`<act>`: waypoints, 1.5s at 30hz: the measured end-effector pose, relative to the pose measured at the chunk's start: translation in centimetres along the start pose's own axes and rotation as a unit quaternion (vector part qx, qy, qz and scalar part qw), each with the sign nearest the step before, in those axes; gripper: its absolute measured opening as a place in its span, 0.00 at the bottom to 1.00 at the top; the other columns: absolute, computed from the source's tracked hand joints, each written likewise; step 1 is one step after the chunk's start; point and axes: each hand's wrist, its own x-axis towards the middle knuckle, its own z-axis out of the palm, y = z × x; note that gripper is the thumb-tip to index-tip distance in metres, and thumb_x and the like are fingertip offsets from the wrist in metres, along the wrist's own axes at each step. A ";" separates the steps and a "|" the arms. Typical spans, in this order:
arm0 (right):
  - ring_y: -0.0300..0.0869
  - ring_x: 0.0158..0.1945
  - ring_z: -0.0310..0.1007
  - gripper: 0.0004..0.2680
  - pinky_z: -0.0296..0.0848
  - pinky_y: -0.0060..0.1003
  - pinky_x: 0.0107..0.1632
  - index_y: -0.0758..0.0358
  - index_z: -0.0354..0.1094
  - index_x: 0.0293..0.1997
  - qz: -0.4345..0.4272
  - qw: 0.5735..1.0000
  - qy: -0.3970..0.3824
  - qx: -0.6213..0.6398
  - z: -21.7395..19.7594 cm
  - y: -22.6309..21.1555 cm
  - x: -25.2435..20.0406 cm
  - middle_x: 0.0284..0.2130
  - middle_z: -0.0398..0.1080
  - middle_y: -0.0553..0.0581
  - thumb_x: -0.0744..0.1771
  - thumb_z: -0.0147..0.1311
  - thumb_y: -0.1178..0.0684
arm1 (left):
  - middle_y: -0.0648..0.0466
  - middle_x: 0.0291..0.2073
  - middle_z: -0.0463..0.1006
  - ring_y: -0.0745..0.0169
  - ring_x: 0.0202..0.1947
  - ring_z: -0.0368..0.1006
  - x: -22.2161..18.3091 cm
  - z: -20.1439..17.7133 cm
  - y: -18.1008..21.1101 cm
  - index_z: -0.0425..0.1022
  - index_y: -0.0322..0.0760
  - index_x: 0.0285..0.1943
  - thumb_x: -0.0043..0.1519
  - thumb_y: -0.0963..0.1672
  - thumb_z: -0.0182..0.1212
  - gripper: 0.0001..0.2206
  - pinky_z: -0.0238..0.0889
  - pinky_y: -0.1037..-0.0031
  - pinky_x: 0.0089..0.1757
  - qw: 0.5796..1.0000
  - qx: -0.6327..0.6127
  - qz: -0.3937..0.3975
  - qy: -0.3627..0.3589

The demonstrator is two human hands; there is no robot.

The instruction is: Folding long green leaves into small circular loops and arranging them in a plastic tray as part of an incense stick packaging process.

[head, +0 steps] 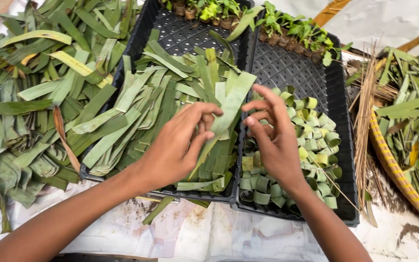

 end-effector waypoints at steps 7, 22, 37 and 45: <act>0.38 0.39 0.66 0.11 0.75 0.35 0.42 0.59 0.68 0.59 -0.008 0.995 0.091 -0.028 -5.2 -0.3 -3.5 0.45 0.64 0.54 0.70 0.52 0.63 | 0.52 0.35 0.72 0.65 0.37 0.66 0.7 3.0 1.3 0.68 0.33 0.62 0.65 0.34 0.52 0.16 0.72 0.72 0.39 0.918 -0.343 -0.120 -0.157; 0.47 0.32 0.76 0.07 0.78 0.43 0.40 0.58 0.71 0.46 -0.020 0.991 0.043 -0.123 -12.6 0.3 -8.9 0.32 0.74 0.56 0.66 0.63 0.60 | 0.48 0.33 0.80 0.53 0.31 0.79 3.6 11.2 7.1 0.78 0.33 0.47 0.64 0.39 0.57 0.06 0.73 0.67 0.34 0.975 -0.088 -0.065 -0.192; 0.49 0.35 0.78 0.06 0.80 0.40 0.38 0.69 0.78 0.36 -0.326 0.892 0.229 -0.214 -13.6 4.5 -9.6 0.34 0.76 0.60 0.63 0.63 0.72 | 0.49 0.32 0.85 0.74 0.25 0.75 4.1 18.2 8.3 0.82 0.30 0.45 0.61 0.37 0.64 0.06 0.73 0.81 0.29 0.876 -0.387 -0.274 -0.092; 0.52 0.36 0.80 0.07 0.82 0.42 0.38 0.71 0.80 0.37 -0.377 0.872 0.187 -0.250 -12.9 5.0 -9.2 0.36 0.76 0.64 0.63 0.59 0.73 | 0.50 0.34 0.85 0.75 0.29 0.76 3.8 18.2 7.8 0.82 0.30 0.47 0.61 0.38 0.65 0.08 0.75 0.79 0.32 0.860 -0.421 -0.284 -0.045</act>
